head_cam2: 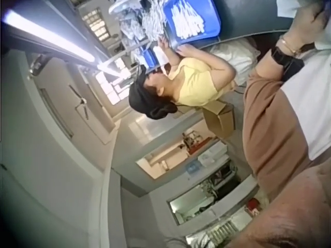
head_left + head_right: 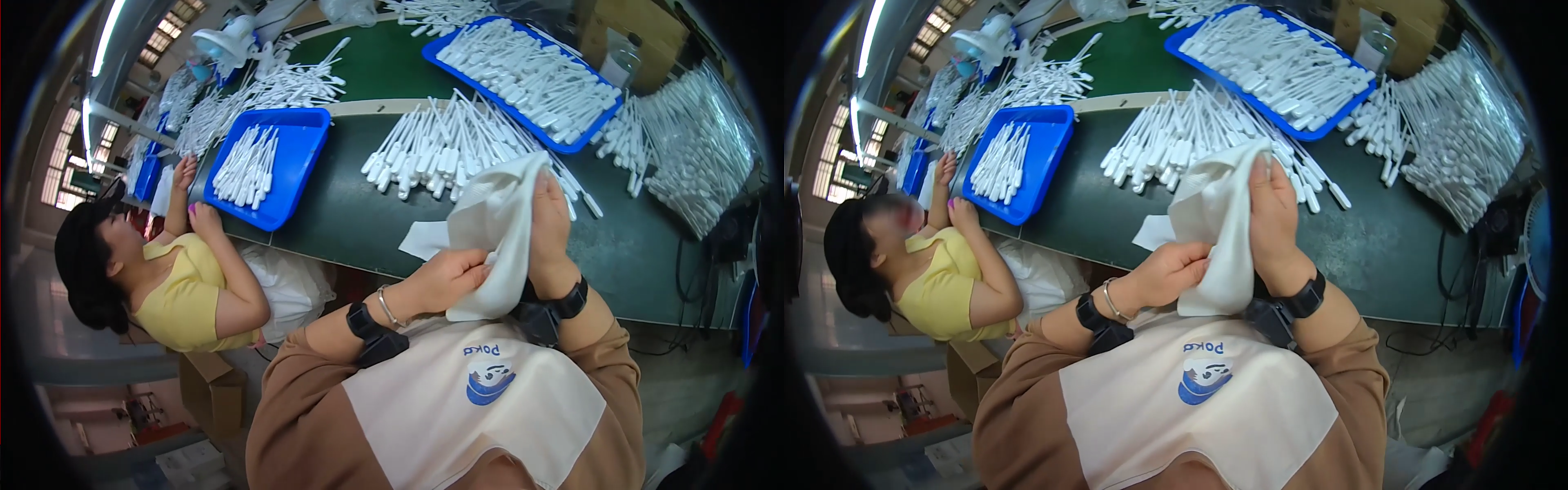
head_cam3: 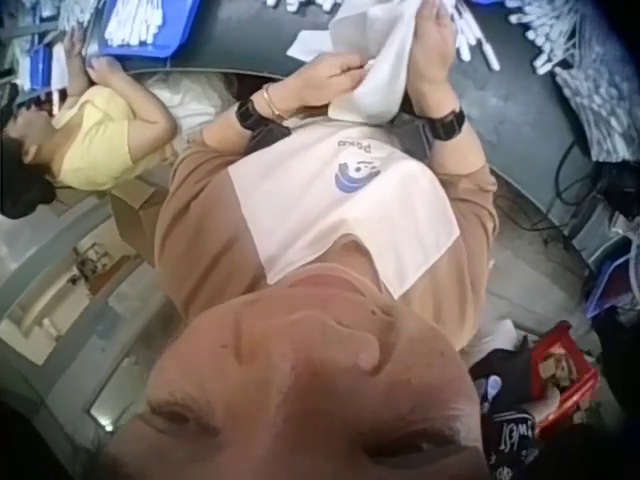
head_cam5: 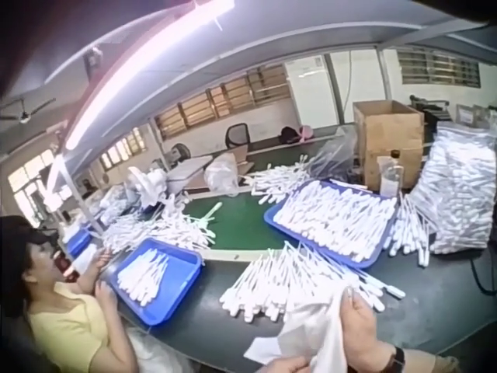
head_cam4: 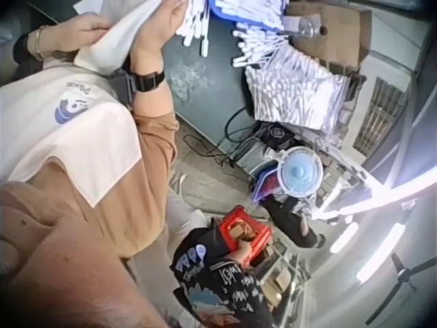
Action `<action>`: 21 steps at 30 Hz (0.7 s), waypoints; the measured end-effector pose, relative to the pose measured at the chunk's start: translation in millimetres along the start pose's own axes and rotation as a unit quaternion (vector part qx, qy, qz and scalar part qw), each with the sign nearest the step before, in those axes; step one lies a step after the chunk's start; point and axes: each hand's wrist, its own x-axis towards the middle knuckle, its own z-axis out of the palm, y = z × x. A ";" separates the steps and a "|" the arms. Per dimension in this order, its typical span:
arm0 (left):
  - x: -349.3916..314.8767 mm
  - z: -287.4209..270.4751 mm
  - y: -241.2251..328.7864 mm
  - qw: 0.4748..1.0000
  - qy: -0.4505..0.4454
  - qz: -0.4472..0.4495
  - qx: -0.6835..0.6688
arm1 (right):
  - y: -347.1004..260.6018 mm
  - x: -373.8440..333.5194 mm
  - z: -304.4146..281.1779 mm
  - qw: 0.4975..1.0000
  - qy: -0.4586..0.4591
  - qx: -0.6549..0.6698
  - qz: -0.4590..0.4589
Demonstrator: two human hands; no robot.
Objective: The person picks up a swab from a pile, wipes the tip and handle with a cloth, and places it into a blue tray, repeating this process for several swabs.
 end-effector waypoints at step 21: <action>-15.8 -4.5 -23.1 0.843 -0.048 -0.124 -0.521 | -7.1 -10.3 11.6 0.996 -0.062 0.050 0.047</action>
